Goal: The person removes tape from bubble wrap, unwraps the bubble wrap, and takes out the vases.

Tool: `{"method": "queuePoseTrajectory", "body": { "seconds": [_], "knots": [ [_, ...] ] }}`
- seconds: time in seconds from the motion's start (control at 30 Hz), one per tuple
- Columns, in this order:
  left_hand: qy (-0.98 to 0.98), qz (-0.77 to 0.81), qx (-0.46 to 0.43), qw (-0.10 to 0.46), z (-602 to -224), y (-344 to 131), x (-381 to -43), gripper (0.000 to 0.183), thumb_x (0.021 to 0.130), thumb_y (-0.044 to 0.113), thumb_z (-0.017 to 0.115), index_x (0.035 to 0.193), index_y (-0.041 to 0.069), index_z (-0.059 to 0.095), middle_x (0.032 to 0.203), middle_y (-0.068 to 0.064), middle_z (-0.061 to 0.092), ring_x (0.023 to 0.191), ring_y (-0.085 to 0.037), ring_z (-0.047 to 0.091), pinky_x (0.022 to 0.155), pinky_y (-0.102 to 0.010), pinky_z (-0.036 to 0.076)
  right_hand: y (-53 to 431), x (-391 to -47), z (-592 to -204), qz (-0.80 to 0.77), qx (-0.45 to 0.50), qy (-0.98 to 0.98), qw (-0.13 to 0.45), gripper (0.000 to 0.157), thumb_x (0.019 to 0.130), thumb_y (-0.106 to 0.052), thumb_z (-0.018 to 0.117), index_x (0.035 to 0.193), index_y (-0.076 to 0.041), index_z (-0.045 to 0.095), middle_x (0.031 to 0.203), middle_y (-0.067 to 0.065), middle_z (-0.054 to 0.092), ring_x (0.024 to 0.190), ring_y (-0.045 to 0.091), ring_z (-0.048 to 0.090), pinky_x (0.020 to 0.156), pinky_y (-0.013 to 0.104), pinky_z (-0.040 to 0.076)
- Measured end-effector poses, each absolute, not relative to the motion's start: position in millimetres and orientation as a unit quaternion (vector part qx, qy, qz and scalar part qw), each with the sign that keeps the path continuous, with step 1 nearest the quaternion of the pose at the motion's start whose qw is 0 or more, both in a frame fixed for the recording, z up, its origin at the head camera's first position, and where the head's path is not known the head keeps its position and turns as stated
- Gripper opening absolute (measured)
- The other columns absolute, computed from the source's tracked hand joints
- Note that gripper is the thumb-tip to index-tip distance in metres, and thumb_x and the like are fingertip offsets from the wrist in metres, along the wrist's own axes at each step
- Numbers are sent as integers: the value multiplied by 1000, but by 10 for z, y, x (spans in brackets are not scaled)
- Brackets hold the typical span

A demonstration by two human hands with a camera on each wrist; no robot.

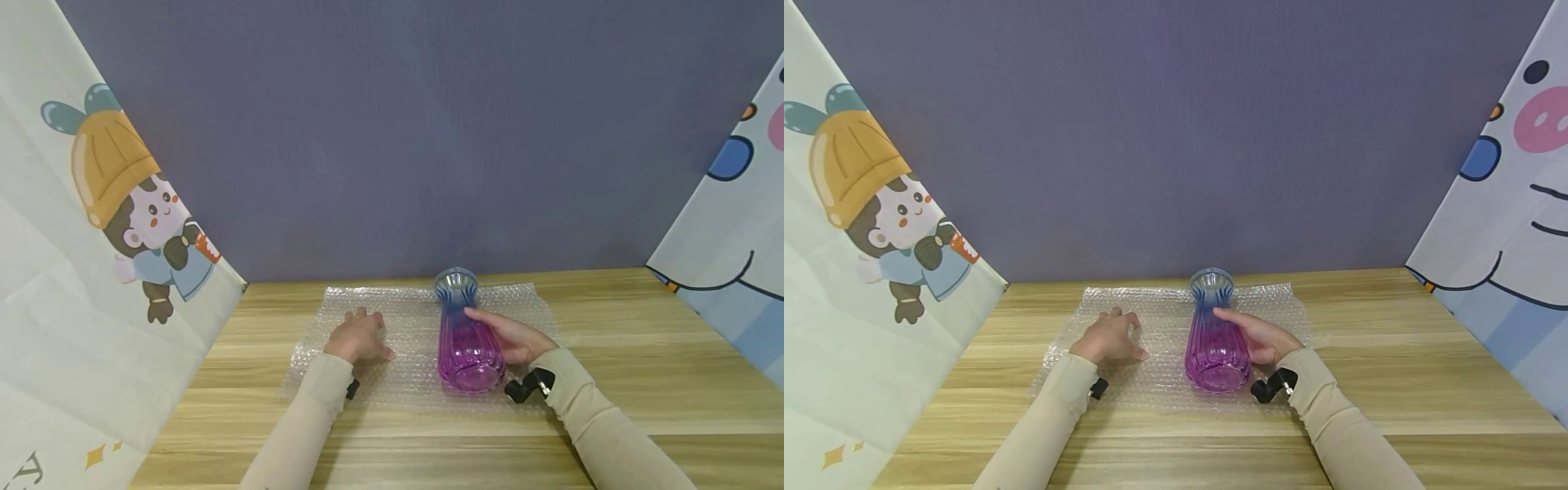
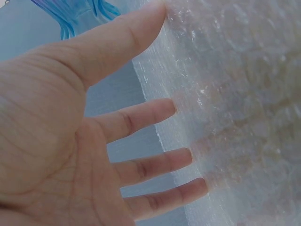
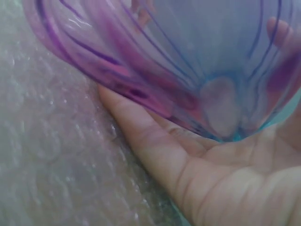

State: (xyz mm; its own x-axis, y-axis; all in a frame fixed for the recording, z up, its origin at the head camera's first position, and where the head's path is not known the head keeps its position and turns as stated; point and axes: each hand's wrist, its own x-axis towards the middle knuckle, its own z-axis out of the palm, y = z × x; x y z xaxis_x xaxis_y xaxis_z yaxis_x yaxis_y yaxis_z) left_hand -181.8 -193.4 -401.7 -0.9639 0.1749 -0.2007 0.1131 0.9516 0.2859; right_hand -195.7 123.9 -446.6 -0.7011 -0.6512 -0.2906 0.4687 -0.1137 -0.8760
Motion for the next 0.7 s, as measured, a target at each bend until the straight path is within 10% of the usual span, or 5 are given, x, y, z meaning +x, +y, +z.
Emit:
{"method": "queuePoseTrajectory", "body": {
  "seconds": [0.7],
  "knots": [
    [981,141,72,111,-4044,-1936,-1832,76,73,45,89,139,18,61,166,-22,29,152,-52,24,111,-74,37,1193,-1936,-4421,-734,-70,573,359,74,107,-48,45,162,-8,15,134,9,63,122,28,65,114,55,47]
  ]
}}
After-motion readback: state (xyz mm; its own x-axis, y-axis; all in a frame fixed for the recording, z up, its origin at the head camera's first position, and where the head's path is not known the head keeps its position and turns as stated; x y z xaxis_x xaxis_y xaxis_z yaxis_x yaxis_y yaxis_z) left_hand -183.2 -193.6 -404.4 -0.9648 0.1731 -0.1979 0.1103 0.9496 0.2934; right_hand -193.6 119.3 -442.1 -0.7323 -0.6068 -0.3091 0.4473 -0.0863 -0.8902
